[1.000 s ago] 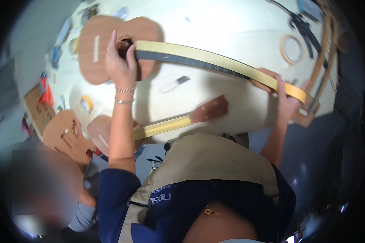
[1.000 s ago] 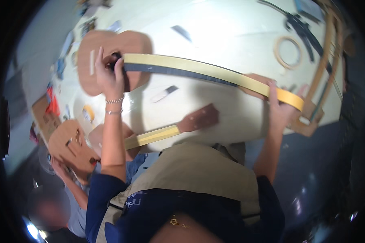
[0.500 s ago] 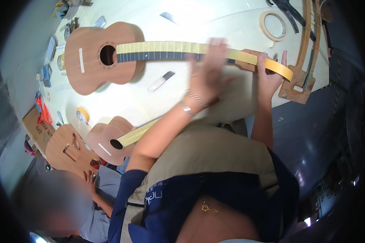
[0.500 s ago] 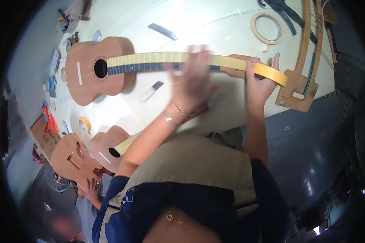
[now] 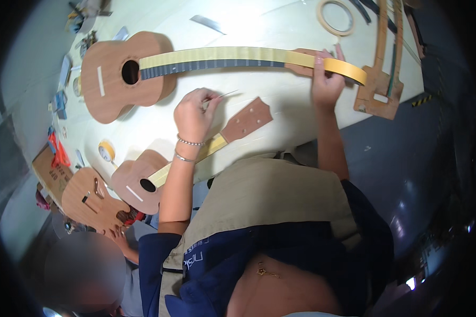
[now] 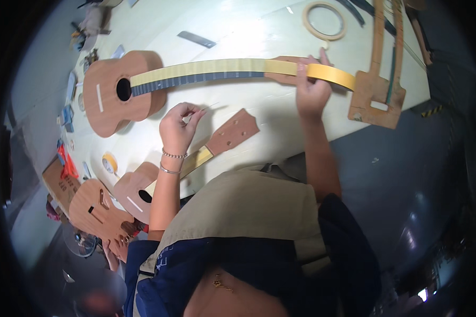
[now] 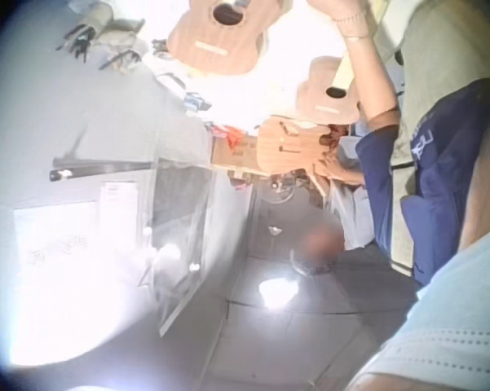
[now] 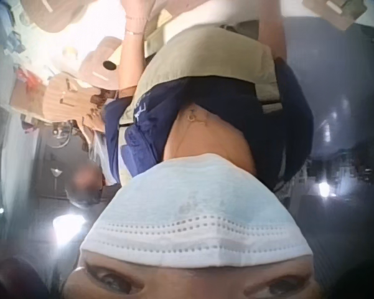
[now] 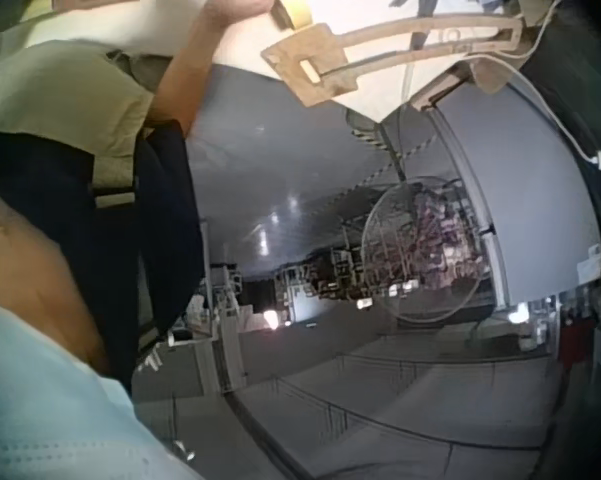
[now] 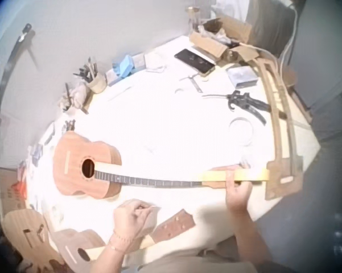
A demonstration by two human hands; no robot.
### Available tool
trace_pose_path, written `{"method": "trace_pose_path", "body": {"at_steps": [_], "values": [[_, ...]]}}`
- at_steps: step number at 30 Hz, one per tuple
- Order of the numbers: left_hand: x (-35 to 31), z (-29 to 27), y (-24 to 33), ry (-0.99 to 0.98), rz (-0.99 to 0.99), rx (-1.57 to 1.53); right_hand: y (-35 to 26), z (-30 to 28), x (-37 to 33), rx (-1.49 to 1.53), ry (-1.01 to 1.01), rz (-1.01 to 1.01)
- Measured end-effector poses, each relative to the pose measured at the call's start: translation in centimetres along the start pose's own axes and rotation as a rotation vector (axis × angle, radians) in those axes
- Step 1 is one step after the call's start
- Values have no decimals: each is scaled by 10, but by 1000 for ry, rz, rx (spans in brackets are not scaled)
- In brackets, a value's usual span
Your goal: The person applies masking tape to the fretboard and body of unfinished acoustic guitars, then uses a template and pencil to mark the body. They place the guitars on a rack and repeat the process on additional units.
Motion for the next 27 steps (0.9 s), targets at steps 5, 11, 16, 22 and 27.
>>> {"method": "trace_pose_path", "body": {"at_steps": [5,11,16,22,27], "values": [[26,62,65,-34,-208,-728,-13,-1,0,-214,1,-286],[40,83,77,-148,-174,-632,-11,0,0,-263,-35,-211],[41,82,78,-164,-213,-595,-6,0,-1,-278,-38,-220],[43,82,75,-100,-226,-614,-87,23,-66,-176,-343,-603],[28,33,99,104,605,-116,-99,14,-39,333,-125,-243]]}}
Point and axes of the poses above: each hand's wrist, its own x-axis towards the middle knuckle, its own z-axis out of the palm, y = z × x, the point moved 8 cm from there along x, towards the middle knuckle, and after that the axes turned 6 degrees about y, right-handed, at the moved point
